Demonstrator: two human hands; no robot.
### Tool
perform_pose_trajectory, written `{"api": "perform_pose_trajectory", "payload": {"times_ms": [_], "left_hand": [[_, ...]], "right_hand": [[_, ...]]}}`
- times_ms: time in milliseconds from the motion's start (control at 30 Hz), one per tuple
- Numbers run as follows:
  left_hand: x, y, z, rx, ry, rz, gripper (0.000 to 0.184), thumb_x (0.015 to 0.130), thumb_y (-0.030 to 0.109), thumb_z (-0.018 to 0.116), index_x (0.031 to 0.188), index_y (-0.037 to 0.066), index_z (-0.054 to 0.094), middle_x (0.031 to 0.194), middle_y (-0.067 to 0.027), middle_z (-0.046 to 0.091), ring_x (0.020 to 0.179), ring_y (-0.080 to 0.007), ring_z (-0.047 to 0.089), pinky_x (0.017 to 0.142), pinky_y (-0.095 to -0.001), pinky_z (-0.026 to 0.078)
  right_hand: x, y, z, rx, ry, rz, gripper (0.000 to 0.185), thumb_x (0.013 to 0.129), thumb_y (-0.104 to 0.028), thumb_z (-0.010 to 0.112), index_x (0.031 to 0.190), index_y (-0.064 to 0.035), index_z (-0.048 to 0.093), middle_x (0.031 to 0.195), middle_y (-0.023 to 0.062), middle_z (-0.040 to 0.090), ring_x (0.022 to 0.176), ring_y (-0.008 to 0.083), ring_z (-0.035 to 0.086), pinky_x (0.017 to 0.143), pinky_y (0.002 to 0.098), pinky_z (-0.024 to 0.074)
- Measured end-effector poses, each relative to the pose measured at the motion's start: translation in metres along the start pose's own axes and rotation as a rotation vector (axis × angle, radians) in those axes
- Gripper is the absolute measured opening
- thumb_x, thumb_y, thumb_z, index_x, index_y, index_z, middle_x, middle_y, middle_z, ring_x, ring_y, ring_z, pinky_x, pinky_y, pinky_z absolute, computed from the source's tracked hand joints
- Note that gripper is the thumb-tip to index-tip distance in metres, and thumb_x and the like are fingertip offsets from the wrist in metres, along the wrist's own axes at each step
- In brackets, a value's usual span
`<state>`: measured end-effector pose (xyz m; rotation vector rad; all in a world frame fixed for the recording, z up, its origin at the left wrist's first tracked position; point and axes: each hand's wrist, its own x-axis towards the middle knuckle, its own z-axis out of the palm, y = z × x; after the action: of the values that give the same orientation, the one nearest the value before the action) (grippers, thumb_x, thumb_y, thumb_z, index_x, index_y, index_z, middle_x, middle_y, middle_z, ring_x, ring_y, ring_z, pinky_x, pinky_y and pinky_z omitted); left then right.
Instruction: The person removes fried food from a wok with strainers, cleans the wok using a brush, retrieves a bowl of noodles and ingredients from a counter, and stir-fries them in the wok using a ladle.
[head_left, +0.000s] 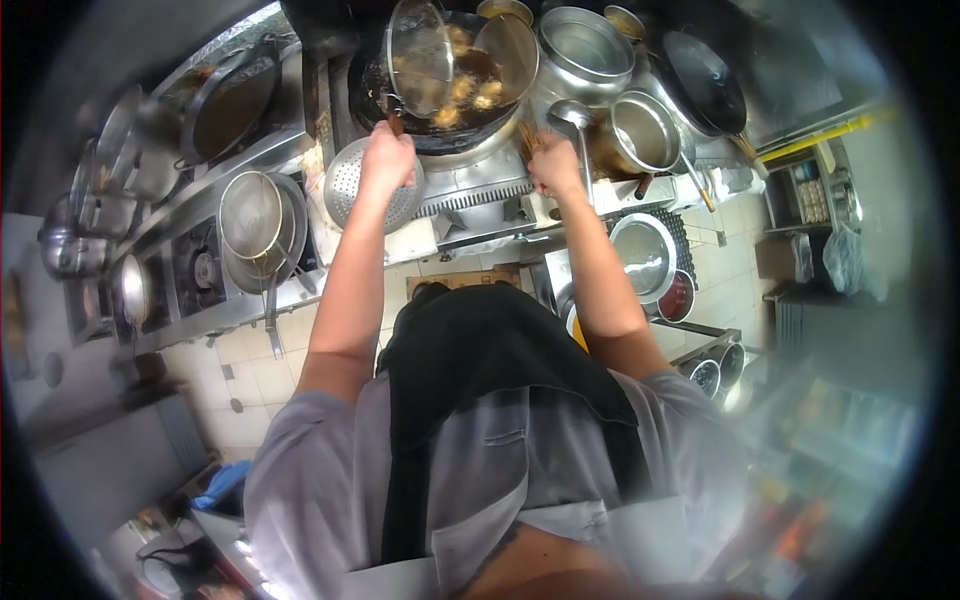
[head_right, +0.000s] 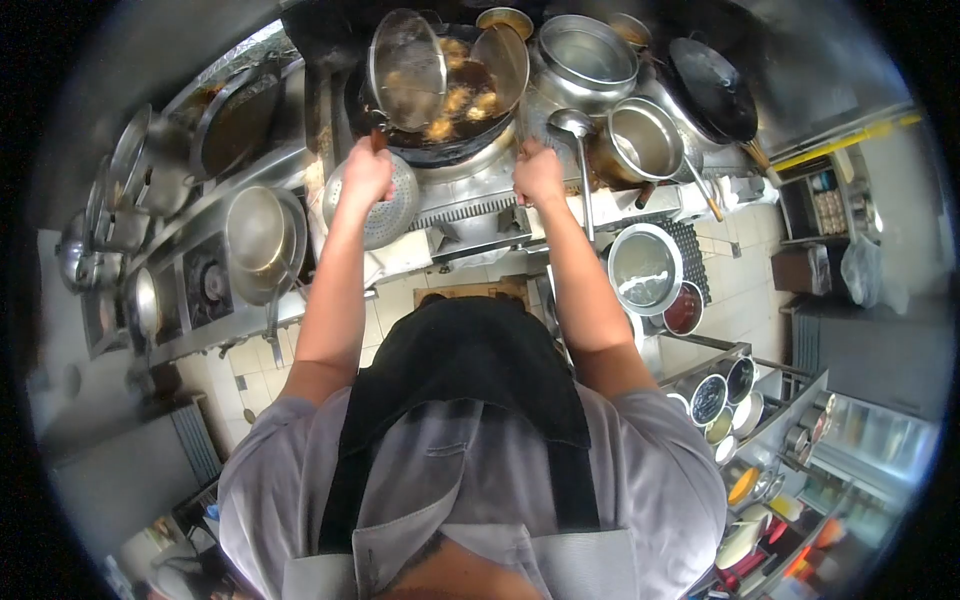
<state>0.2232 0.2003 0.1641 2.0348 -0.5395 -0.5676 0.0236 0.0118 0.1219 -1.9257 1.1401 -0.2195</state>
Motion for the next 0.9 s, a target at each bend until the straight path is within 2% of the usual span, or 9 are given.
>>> {"api": "perform_pose_trajectory", "payload": {"times_ms": [67,167,400,500,567,633,800,833,900], "left_hand": [[-0.001,0.001,0.009,0.073,-0.034,-0.014,0.028,0.09,0.013,0.047,0.105,-0.011,0.049,0.066,-0.0187,0.063,0.047,-0.0267,0.063,0.047,-0.0393,0.052],[0.003,-0.01,0.025,0.166,-0.066,-0.037,0.029,0.091,0.016,0.048,0.104,-0.01,0.049,0.067,-0.0207,0.066,0.053,-0.0312,0.066,0.061,-0.042,0.055],[0.006,-0.013,0.046,0.034,-0.061,-0.067,0.027,0.092,0.013,0.049,0.102,-0.012,0.046,0.071,-0.0213,0.064,0.05,-0.0278,0.064,0.046,-0.0386,0.054],[0.012,-0.024,0.059,-0.123,-0.084,-0.093,0.023,0.092,0.01,0.049,0.099,-0.011,0.046,0.07,-0.0197,0.061,0.048,-0.0257,0.063,0.04,-0.0361,0.052],[0.013,-0.024,0.065,-0.185,-0.109,-0.178,0.018,0.095,0.008,0.043,0.109,-0.003,0.045,0.08,-0.0133,0.06,0.046,-0.0179,0.056,0.038,-0.0332,0.05],[0.014,-0.022,0.066,-0.207,-0.098,-0.18,0.018,0.095,0.009,0.043,0.109,-0.003,0.045,0.08,-0.0136,0.06,0.046,-0.0181,0.056,0.038,-0.0337,0.05],[0.019,-0.025,0.058,-0.339,-0.083,-0.174,0.019,0.095,0.009,0.042,0.11,-0.003,0.045,0.081,-0.0146,0.06,0.046,-0.0188,0.056,0.038,-0.0347,0.05],[0.019,-0.023,0.056,-0.396,-0.071,-0.173,0.018,0.095,0.009,0.043,0.106,-0.005,0.046,0.08,-0.0152,0.06,0.047,-0.0212,0.058,0.038,-0.0354,0.051],[0.021,-0.023,0.053,-0.457,-0.051,-0.171,0.017,0.095,0.009,0.044,0.103,-0.006,0.047,0.079,-0.0158,0.06,0.047,-0.0235,0.059,0.038,-0.0362,0.052]], "right_hand": [[-0.005,0.003,0.008,0.522,-0.02,0.144,0.042,0.092,-0.006,0.049,0.134,0.0012,0.051,0.062,0.0107,0.058,0.039,0.0164,0.053,0.032,0.0324,0.0382],[-0.021,-0.004,0.0,0.705,-0.051,0.249,0.046,0.094,-0.007,0.048,0.14,-0.0001,0.043,0.062,0.0048,0.052,0.038,0.0123,0.045,0.031,0.028,0.0339],[-0.061,-0.02,0.002,0.786,-0.012,0.229,0.044,0.095,-0.009,0.049,0.137,-0.001,0.044,0.067,0.0033,0.052,0.039,0.0099,0.044,0.031,0.0249,0.0319],[-0.064,-0.027,0.015,0.697,-0.015,0.149,0.046,0.095,-0.009,0.049,0.14,-0.0005,0.045,0.063,0.0039,0.053,0.038,0.0112,0.045,0.031,0.027,0.0328],[-0.069,-0.034,0.023,0.603,0.011,0.084,0.046,0.095,-0.009,0.049,0.139,-0.0002,0.046,0.061,0.0042,0.054,0.037,0.0118,0.047,0.031,0.028,0.034],[-0.078,-0.044,0.026,0.421,0.086,-0.005,0.045,0.095,-0.01,0.05,0.139,0.0006,0.048,0.055,0.0048,0.056,0.036,0.0136,0.049,0.033,0.03,0.0376],[-0.087,-0.049,0.037,0.35,0.062,-0.064,0.046,0.095,-0.011,0.051,0.14,-0.0006,0.048,0.054,0.0065,0.057,0.036,0.0146,0.051,0.039,0.0318,0.0423],[-0.085,-0.044,0.045,0.267,0.109,-0.157,0.044,0.093,-0.011,0.052,0.135,0.0015,0.051,0.065,0.0162,0.062,0.049,0.0242,0.059,0.052,0.0366,0.0483],[-0.083,-0.042,0.05,0.181,0.151,-0.255,0.043,0.09,-0.01,0.053,0.131,0.0036,0.055,0.075,0.0259,0.067,0.062,0.0337,0.067,0.065,0.0414,0.0542]]}}
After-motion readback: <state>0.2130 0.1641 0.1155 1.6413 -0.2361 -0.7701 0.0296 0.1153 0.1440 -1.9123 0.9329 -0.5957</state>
